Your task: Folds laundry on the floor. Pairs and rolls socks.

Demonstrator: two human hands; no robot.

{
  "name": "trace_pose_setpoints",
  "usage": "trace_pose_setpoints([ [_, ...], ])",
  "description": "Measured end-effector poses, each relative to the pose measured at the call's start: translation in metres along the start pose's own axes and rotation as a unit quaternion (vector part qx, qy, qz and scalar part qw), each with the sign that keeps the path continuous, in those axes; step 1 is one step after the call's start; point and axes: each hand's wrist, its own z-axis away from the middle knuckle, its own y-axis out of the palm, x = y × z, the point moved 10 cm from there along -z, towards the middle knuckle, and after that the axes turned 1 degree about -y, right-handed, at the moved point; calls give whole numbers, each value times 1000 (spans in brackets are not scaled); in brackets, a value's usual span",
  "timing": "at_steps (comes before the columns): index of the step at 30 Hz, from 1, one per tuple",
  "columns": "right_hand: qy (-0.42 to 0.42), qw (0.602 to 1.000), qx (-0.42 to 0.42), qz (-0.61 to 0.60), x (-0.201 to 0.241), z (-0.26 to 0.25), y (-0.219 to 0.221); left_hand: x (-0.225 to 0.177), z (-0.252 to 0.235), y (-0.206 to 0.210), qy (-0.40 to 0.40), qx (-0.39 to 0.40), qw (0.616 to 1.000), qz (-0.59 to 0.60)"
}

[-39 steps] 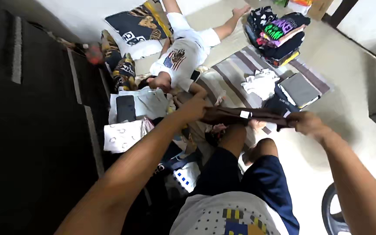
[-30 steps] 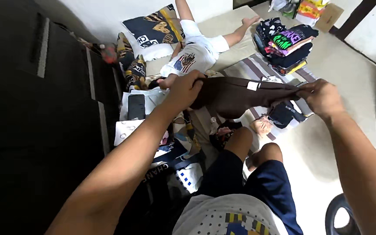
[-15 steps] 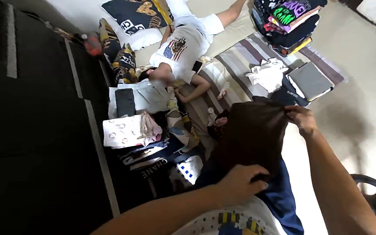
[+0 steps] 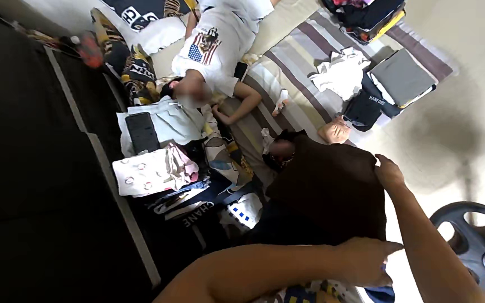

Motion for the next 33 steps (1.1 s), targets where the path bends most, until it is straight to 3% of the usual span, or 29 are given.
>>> trace_pose_setpoints([
  [2, -94, 990, -89, 46, 13, 35, -13, -6, 27, -14, 46, -18, 998, -38],
  [4, -250, 946, -197, 62, 21, 84, -19, 7, 72, -59, 59, -168, 980, -89],
  [5, -320, 915, -233, 73, 22, 111, -16, 22, 100, -88, 48, -278, 952, -119],
  [7, -423, 872, -231, 90, 17, 161, 0, 67, 154, -135, -19, -444, 882, -154],
  [8, -455, 859, -213, 97, 13, 180, 11, 91, 174, -150, -55, -476, 864, -152],
  [11, -505, 834, -189, 114, -3, 219, 37, 139, 197, -157, -58, -450, 872, -183],
  [15, -543, 815, -180, 98, -11, 249, 56, 145, 190, -148, 35, -437, 853, -284],
  [18, -513, 830, -216, 37, -15, 241, 51, 148, 179, -163, 6, -441, 853, -281],
  [21, -438, 871, -212, -70, -26, 221, 46, 153, 178, -179, -34, -447, 865, -223],
  [24, -354, 896, -152, -223, -36, 204, 40, 138, 186, -194, 1, -458, 878, -143],
  [28, -283, 878, -77, -377, -45, 182, 19, 89, 195, -190, 81, -400, 906, -113],
  [31, -293, 876, -118, -364, -58, 197, -18, 58, 207, -170, 110, -333, 918, -184],
  [33, -307, 903, -124, -273, -68, 220, -24, 53, 218, -145, 92, -278, 924, -245],
])
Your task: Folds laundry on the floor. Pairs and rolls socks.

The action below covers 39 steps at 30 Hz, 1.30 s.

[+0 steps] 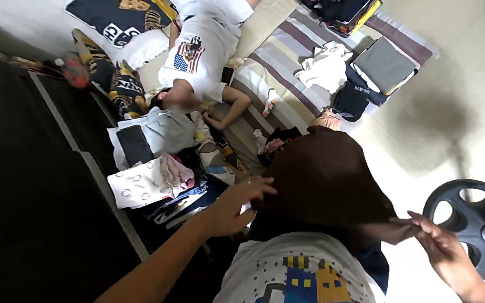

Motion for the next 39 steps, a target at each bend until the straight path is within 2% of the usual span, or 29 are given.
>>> trace_pose_setpoints([
  [3, -12, 989, 110, 101, 17, 39, 18, -13, 31, 29, -13, 94, 995, -26],
  [5, 9, 981, 162, 107, 18, 53, 33, -6, 41, 43, -55, 132, 990, -12],
  [6, 26, 982, 163, 91, 13, 52, 36, 1, 41, 44, -78, 131, 988, 0],
  [7, 50, 987, 145, 52, 6, 45, 36, 11, 36, 41, -101, 113, 988, 22],
  [9, 132, 984, 77, -88, -14, 18, 34, 30, 20, 23, -159, 8, 981, 114],
  [10, 182, 968, 34, -169, -26, 2, 35, 44, 11, 15, -191, -65, 961, 188],
  [12, 276, 917, -35, -287, -56, -22, 46, 76, -6, 15, -259, -178, 893, 324],
  [13, 319, 889, -47, -327, -69, -27, 56, 89, -11, 21, -293, -192, 869, 350],
  [15, 379, 842, -45, -380, -83, -29, 71, 103, -15, 36, -341, -181, 853, 351],
  [17, 388, 831, -40, -396, -84, -23, 73, 102, -13, 40, -347, -186, 858, 331],
  [20, 379, 841, -84, -377, -85, -17, 61, 94, -9, 37, -322, -227, 865, 310],
  [23, 399, 862, -117, -289, -83, -28, 52, 82, -17, 29, -289, -245, 881, 285],
  [26, 393, 892, -94, -203, -77, -46, 46, 73, -29, 19, -245, -224, 910, 247],
  [29, 351, 912, -73, -199, -67, -43, 38, 75, -31, 17, -242, -181, 930, 211],
  [35, 360, 909, -121, -174, -77, -39, 47, 80, -28, 29, -289, -167, 915, 225],
  [39, 276, 945, -152, -83, -70, -66, 33, 74, -37, 5, -297, -194, 911, 209],
])
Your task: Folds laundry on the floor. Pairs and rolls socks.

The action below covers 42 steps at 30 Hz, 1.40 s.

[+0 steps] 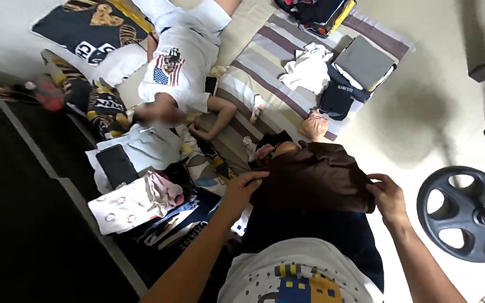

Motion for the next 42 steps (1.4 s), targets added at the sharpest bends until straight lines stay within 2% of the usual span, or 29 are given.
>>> trace_pose_setpoints([
  [2, -36, 998, -38, -35, 23, -11, -13, -22, -17, -10, 20, -15, 1000, -3],
  [6, -43, 989, -73, -120, 72, -53, -24, -80, -70, -23, 24, -37, 999, 6],
  [9, -71, 990, -88, -83, 105, -95, -24, -120, -116, -34, 51, -60, 996, 33],
  [11, -73, 988, -117, -65, 119, -119, -25, -137, -134, -35, 31, -67, 996, 43],
  [15, -21, 992, -126, -10, 116, -145, -15, -137, -151, -32, -10, -103, 995, 9],
  [19, 35, 994, -97, 36, 80, -144, 1, -93, -158, -21, -43, -91, 994, -50],
  [24, 72, 996, -21, 57, 36, -112, 11, -53, -117, -14, -44, -40, 987, -150],
  [30, -32, 999, 12, 23, 34, -38, -10, -44, -35, -26, -7, -7, 981, -193],
  [33, -72, 995, 12, 65, 30, 4, -14, -28, 4, -23, -1, 12, 977, -213],
  [39, -98, 992, 11, 78, -9, 64, -10, 18, 69, -10, 53, 5, 965, -255],
  [42, -90, 981, 34, 169, -20, 73, 0, 38, 74, 0, 27, 26, 956, -291],
])
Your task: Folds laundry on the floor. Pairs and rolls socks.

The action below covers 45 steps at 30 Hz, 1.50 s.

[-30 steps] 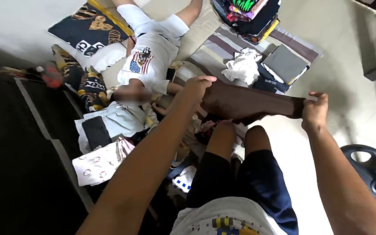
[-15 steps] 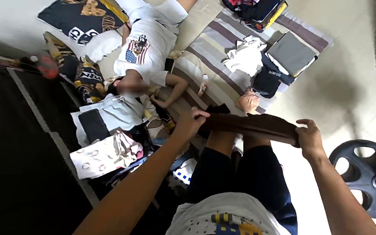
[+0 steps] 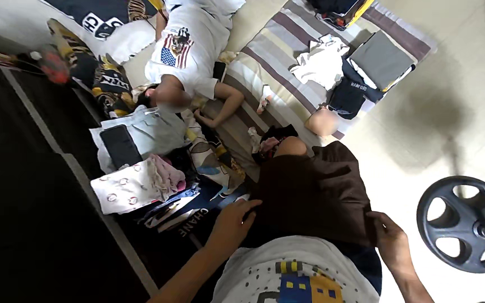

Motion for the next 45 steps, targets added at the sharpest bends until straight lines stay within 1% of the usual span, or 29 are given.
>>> trace_pose_setpoints([
  [1, -4, 998, 17, 62, 7, -4, -1, 0, -4, 2, -11, 17, 1000, -12],
  [3, 6, 980, 72, 188, 29, -19, -9, -8, -14, -8, -12, 22, 999, -23],
  [4, 15, 970, 95, 225, 44, -30, -15, -14, -23, -16, -5, 15, 1000, -23],
  [6, 10, 963, 95, 253, 75, -63, -20, -26, -50, -26, 5, 11, 1000, -21],
  [8, 35, 967, 85, 237, 88, -105, -10, -30, -84, -23, 2, 16, 1000, 6],
  [11, 127, 969, 105, 183, 65, -161, 25, -20, -126, -1, -57, 82, 990, 104],
  [12, 158, 967, 118, 162, 51, -172, 38, -17, -133, 5, -77, 96, 983, 133],
  [14, 194, 966, 138, 103, 27, -181, 60, -13, -139, 8, -107, 95, 977, 159],
  [16, 173, 978, 113, 38, 22, -182, 65, -12, -141, 5, -126, 84, 976, 155],
  [19, 79, 994, 53, -63, 35, -182, 62, -12, -141, 3, -144, 90, 975, 141],
  [21, 14, 997, 42, -69, 52, -183, 60, -16, -140, 0, -142, 86, 977, 133],
  [23, -28, 995, 32, -95, 62, -182, 53, -20, -138, -6, -133, 70, 979, 134],
  [24, -37, 990, 20, -135, 61, -181, 47, -21, -137, -9, -123, 61, 980, 141],
  [26, -48, 970, -1, -240, 55, -179, 33, -23, -133, -16, -99, 43, 981, 163],
  [27, -56, 954, 6, -294, 53, -177, 26, -24, -131, -20, -84, 31, 980, 177],
  [29, -75, 924, 44, -372, 54, -169, 13, -24, -124, -27, -49, 6, 979, 200],
  [31, -94, 905, 85, -405, 56, -156, -1, -25, -118, -33, -8, -14, 978, 208],
  [36, -139, 906, 149, -372, 55, -114, -30, -28, -94, -44, 93, -48, 973, 208],
  [39, -160, 912, 174, -335, 56, -80, -40, -32, -76, -47, 133, -62, 971, 187],
  [42, -197, 932, 178, -247, 59, -45, -46, -37, -53, -49, 169, -82, 972, 140],
  [45, -238, 958, 134, -85, 53, -13, -46, -40, -30, -39, 217, -91, 970, 68],
])
